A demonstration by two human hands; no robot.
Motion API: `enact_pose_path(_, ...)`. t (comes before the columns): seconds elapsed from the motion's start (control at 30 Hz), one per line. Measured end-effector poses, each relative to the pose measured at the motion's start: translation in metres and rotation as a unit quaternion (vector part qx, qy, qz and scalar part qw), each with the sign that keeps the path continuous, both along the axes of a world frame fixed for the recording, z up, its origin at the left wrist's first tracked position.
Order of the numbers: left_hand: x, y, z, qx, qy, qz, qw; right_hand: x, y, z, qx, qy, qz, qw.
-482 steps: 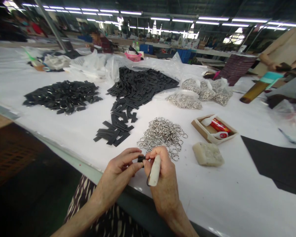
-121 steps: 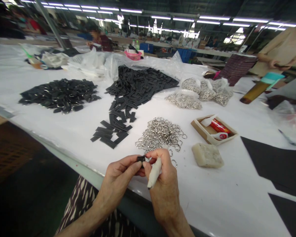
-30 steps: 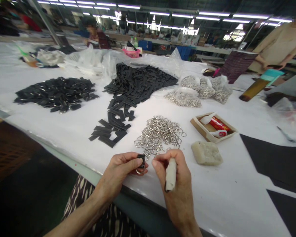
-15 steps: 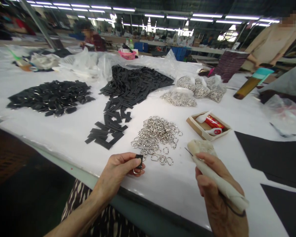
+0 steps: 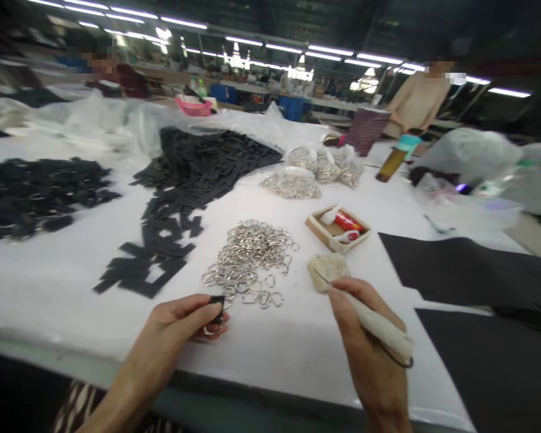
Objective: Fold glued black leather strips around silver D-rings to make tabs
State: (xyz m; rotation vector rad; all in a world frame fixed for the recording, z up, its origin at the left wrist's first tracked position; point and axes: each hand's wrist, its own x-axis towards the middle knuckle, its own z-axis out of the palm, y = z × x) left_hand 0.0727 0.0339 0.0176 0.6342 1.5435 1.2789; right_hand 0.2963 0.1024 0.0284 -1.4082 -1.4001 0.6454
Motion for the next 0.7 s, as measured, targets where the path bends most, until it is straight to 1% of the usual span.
enact_pose_path(0.03,0.0,0.001,0.0,0.002,0.006,0.009,1.0,0.001,0.005,-0.001,0.001,0.004,-0.006,1.0)
enact_pose_path(0.1,-0.002,0.005,-0.004,0.0,0.01,0.016,1.0,0.005,0.016,-0.002,0.016,0.054,-0.021,0.998)
enact_pose_path(0.17,-0.004,0.009,-0.008,-0.003,-0.006,0.011,1.0,0.009,0.026,-0.004,0.032,0.087,-0.039,0.995)
enact_pose_path(0.23,-0.006,0.014,-0.012,-0.008,-0.033,-0.008,0.999,0.011,0.034,-0.005,0.044,0.1,-0.055,0.993)
enact_pose_path(0.3,-0.005,0.017,-0.014,-0.014,-0.064,-0.026,0.998,0.01,0.039,-0.005,0.049,0.089,-0.066,0.993)
enact_pose_path(0.33,-0.004,0.018,-0.014,-0.015,-0.077,-0.025,0.997,0.008,0.04,-0.005,0.05,0.079,-0.07,0.993)
enact_pose_path(0.4,-0.001,0.02,-0.013,-0.01,-0.1,-0.002,0.995,0.004,0.042,-0.005,0.046,0.058,-0.073,0.995)
enact_pose_path(0.5,0.004,0.021,-0.012,-0.001,-0.105,0.029,0.994,-0.001,0.045,-0.005,0.03,0.037,-0.067,0.997)
enact_pose_path(0.7,0.009,0.019,-0.013,0.001,-0.114,0.018,0.993,-0.001,0.047,-0.013,-0.005,0.002,-0.063,0.998)
